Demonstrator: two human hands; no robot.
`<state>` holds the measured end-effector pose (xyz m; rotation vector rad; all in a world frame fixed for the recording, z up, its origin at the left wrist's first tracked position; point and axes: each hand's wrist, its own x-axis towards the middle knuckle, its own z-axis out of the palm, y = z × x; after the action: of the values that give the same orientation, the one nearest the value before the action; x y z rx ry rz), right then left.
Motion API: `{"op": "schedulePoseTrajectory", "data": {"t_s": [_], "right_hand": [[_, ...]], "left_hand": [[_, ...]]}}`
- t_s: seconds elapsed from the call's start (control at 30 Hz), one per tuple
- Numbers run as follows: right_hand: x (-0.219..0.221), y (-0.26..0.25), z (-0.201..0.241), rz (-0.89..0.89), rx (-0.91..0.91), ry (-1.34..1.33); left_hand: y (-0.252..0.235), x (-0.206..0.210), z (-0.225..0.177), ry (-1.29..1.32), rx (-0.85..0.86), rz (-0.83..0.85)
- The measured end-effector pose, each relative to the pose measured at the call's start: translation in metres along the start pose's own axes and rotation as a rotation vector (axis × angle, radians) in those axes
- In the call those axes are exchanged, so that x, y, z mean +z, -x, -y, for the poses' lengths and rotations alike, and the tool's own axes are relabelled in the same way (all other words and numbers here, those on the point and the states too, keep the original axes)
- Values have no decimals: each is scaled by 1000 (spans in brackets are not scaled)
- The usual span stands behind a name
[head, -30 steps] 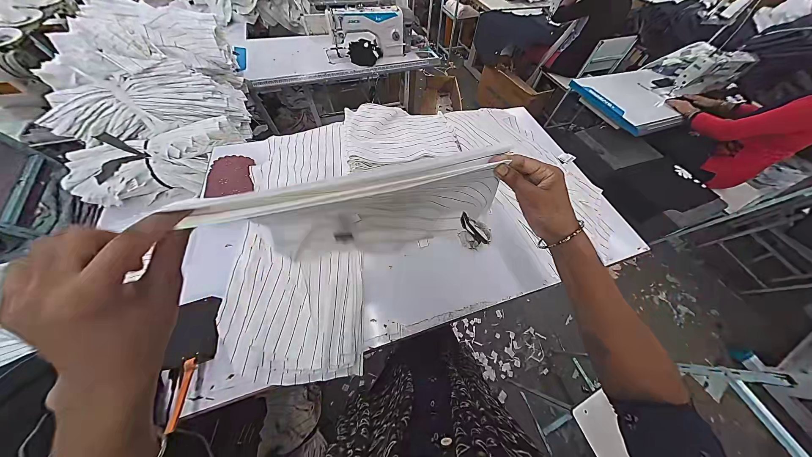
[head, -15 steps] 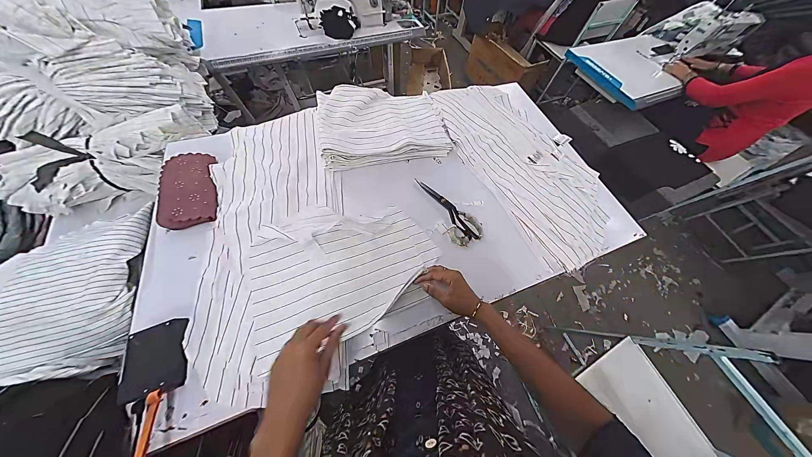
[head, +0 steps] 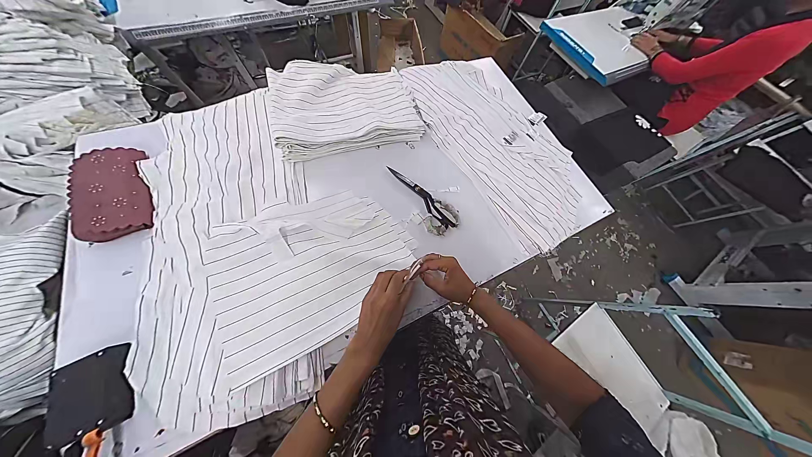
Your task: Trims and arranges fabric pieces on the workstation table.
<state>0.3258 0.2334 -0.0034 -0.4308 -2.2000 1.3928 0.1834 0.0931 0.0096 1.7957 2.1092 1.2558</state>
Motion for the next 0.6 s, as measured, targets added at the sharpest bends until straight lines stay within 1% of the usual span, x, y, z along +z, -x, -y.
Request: {"op": "schedulePoseTrajectory", "data": {"t_s": [0.1,0.2,0.23,0.3,0.37,0.43,0.5,0.57,0.6], "right_hand": [[-10,-6,-2,2,-18,68],[-40,-32,-15,-87,4,371],[-49,-43,-17,-115,60,468],[-58,-63,-13,-97,288,589],[-54,-77,-10,-74,504,690],[-49,-83,-1,-55,662,787],[-55,-80,14,13,811,863],[-69,-61,27,78,920,785],[-76,-44,31,84,931,659]], "left_hand": [[1,6,2,54,37,-43],[10,14,6,112,93,-31],[14,17,7,120,112,-13],[22,25,11,136,141,31],[29,32,16,163,153,79],[36,37,22,184,153,101],[39,40,24,204,138,93],[41,42,23,213,109,84],[41,42,22,221,89,80]]}}
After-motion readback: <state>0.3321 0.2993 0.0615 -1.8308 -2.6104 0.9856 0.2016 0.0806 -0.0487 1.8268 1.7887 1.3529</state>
